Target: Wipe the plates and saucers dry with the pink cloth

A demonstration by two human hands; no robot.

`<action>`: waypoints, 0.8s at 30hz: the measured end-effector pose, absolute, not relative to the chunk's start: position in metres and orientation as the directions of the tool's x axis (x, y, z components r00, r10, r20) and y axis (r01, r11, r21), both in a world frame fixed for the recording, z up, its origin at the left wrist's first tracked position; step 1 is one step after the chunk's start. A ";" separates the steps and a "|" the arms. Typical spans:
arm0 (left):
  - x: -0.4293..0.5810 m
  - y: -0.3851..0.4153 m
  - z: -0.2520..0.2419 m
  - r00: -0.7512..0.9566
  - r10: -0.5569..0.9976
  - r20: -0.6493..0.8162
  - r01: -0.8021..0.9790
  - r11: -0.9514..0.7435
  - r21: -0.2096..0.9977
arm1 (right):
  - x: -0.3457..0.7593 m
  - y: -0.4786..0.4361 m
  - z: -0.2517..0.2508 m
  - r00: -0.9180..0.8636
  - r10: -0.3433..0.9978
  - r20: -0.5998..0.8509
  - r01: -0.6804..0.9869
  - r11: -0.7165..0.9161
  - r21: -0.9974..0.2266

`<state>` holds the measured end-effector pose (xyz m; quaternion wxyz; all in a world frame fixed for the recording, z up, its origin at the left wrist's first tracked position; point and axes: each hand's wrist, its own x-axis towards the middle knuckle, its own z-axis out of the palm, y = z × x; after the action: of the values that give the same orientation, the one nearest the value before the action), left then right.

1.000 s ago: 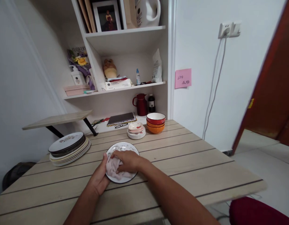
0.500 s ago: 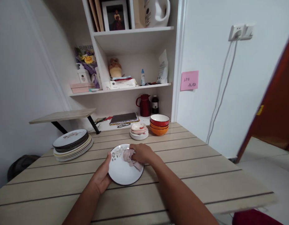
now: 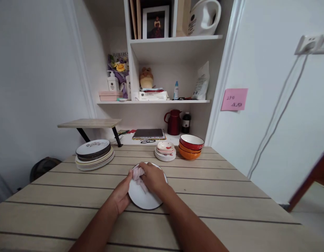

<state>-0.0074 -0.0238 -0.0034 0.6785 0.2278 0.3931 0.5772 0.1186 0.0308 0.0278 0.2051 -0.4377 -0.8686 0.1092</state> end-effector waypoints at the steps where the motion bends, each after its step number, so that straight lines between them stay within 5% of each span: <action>1: -0.007 -0.024 -0.003 0.020 0.961 -0.276 -0.600 0.232 0.765 | 0.123 0.036 0.028 -0.481 0.843 0.242 0.767 0.538 -0.350; 6: -0.007 -0.028 0.000 0.024 0.940 -0.339 -0.557 0.295 0.777 | 0.161 0.051 0.032 -0.421 0.901 0.104 0.873 0.434 -0.225; 13: -0.007 -0.028 -0.001 0.025 0.951 -0.307 -0.569 0.266 0.778 | 0.175 0.031 0.041 -0.727 0.684 -0.063 0.679 0.702 -0.215; 20: -0.006 -0.025 -0.003 0.042 0.964 -0.262 -0.604 0.233 0.762 | 0.129 0.024 0.023 -0.674 0.697 0.245 0.573 0.702 -0.423; 24: -0.006 -0.025 -0.004 0.020 0.962 -0.273 -0.578 0.234 0.782 | 0.128 0.035 0.018 -0.586 0.770 0.252 0.646 0.632 -0.428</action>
<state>-0.0059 -0.0254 -0.0037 0.6735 0.2374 0.4042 0.5716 0.1279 0.0348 0.0182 0.2110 -0.4030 -0.8783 0.1470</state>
